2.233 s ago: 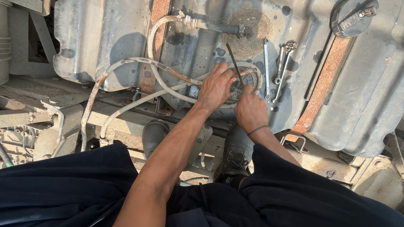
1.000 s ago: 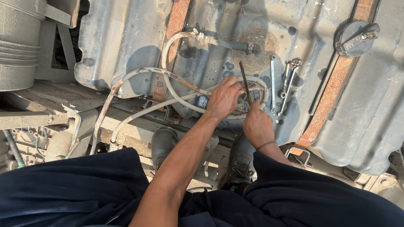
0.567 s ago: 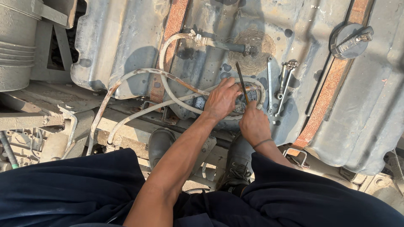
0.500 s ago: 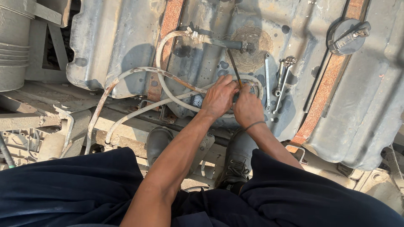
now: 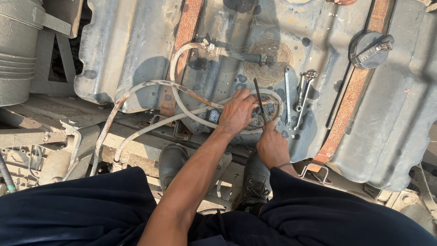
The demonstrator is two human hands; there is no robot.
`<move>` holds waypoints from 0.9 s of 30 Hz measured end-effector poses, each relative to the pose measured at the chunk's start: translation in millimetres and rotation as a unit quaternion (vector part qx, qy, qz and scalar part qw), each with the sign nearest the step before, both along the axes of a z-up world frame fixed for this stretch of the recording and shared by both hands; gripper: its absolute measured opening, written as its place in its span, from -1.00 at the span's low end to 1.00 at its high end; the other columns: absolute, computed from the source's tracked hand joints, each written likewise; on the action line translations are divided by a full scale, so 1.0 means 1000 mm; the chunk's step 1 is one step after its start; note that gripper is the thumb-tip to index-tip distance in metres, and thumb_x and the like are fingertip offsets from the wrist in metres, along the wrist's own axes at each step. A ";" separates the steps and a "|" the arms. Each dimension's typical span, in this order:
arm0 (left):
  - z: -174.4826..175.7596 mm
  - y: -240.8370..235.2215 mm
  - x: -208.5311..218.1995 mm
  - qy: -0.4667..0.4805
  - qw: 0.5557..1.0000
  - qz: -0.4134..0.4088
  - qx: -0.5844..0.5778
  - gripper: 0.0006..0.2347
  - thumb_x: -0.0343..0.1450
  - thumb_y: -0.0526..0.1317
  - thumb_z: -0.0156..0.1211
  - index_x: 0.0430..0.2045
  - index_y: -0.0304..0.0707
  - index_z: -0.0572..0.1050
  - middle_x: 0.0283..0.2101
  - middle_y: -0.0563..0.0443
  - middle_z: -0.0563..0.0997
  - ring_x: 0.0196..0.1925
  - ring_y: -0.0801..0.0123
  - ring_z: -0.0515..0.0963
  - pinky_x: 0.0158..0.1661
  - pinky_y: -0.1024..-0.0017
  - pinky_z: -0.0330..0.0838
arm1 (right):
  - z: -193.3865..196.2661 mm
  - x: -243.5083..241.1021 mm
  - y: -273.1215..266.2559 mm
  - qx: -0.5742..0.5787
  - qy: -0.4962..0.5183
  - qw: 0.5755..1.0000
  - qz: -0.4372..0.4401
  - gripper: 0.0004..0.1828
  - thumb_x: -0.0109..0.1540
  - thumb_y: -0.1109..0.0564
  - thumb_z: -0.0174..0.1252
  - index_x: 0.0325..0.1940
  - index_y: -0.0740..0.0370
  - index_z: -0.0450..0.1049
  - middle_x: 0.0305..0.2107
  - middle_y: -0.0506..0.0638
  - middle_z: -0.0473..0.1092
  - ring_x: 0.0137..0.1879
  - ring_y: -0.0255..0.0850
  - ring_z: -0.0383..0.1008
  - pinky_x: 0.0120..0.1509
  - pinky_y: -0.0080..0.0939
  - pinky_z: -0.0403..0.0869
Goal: The person uses a screwdriver and wrenches to loosen and remove a hose clamp from a flexible hose attached to a metal tank. They then reposition the hose and tighten the clamp back onto the hose using a wrench.
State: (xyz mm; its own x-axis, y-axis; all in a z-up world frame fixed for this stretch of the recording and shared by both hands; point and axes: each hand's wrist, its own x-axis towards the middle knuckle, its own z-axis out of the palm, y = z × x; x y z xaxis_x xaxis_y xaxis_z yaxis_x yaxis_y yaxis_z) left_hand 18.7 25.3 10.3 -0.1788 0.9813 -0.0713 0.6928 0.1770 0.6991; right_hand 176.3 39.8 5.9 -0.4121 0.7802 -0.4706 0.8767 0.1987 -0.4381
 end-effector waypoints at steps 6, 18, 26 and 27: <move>-0.002 -0.008 0.007 0.000 1.000 -0.009 0.011 -0.86 0.40 -0.29 0.23 -0.23 -0.32 0.60 -0.16 -0.08 0.45 -0.02 0.02 0.50 -0.05 0.09 0.48 | 0.005 -0.003 0.000 0.045 0.049 0.998 0.018 -0.74 0.26 0.25 -0.02 -0.01 0.44 0.21 -0.40 0.48 0.48 -0.26 0.45 0.53 -0.17 0.36 0.50; 0.005 0.000 0.002 0.027 1.000 -0.002 0.012 -0.83 0.43 -0.26 0.20 -0.20 -0.41 0.57 -0.16 -0.08 0.41 -0.01 0.10 0.51 -0.04 0.15 0.51 | 0.017 -0.014 0.002 -0.023 0.019 1.000 -0.009 -0.66 0.16 0.23 0.11 -0.08 0.44 0.19 -0.42 0.50 0.47 -0.25 0.46 0.52 -0.13 0.35 0.50; -0.006 -0.005 0.005 0.042 0.999 -0.004 0.012 -0.85 0.47 -0.26 0.18 -0.20 -0.38 0.56 -0.14 -0.09 0.43 0.00 0.05 0.50 -0.03 0.13 0.50 | -0.007 -0.010 -0.004 0.046 0.060 0.997 -0.007 -0.72 0.22 0.24 0.05 -0.07 0.45 0.19 -0.43 0.49 0.46 -0.28 0.43 0.53 -0.19 0.33 0.51; -0.005 -0.003 0.005 0.045 0.999 0.000 0.022 -0.85 0.47 -0.26 0.18 -0.19 -0.38 0.57 -0.14 -0.10 0.42 -0.01 0.05 0.50 -0.03 0.12 0.49 | -0.009 -0.009 -0.005 0.045 0.053 0.998 -0.003 -0.74 0.23 0.27 0.03 -0.06 0.44 0.19 -0.43 0.48 0.47 -0.27 0.42 0.53 -0.17 0.32 0.52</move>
State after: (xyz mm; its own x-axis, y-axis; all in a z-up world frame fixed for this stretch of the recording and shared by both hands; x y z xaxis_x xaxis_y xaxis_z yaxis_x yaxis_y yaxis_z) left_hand 24.1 21.8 5.4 -0.1825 0.9831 -0.0127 0.7527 0.1480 0.6416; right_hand 167.8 35.2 -2.7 -0.4505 0.8204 -0.3521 0.8275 0.2357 -0.5096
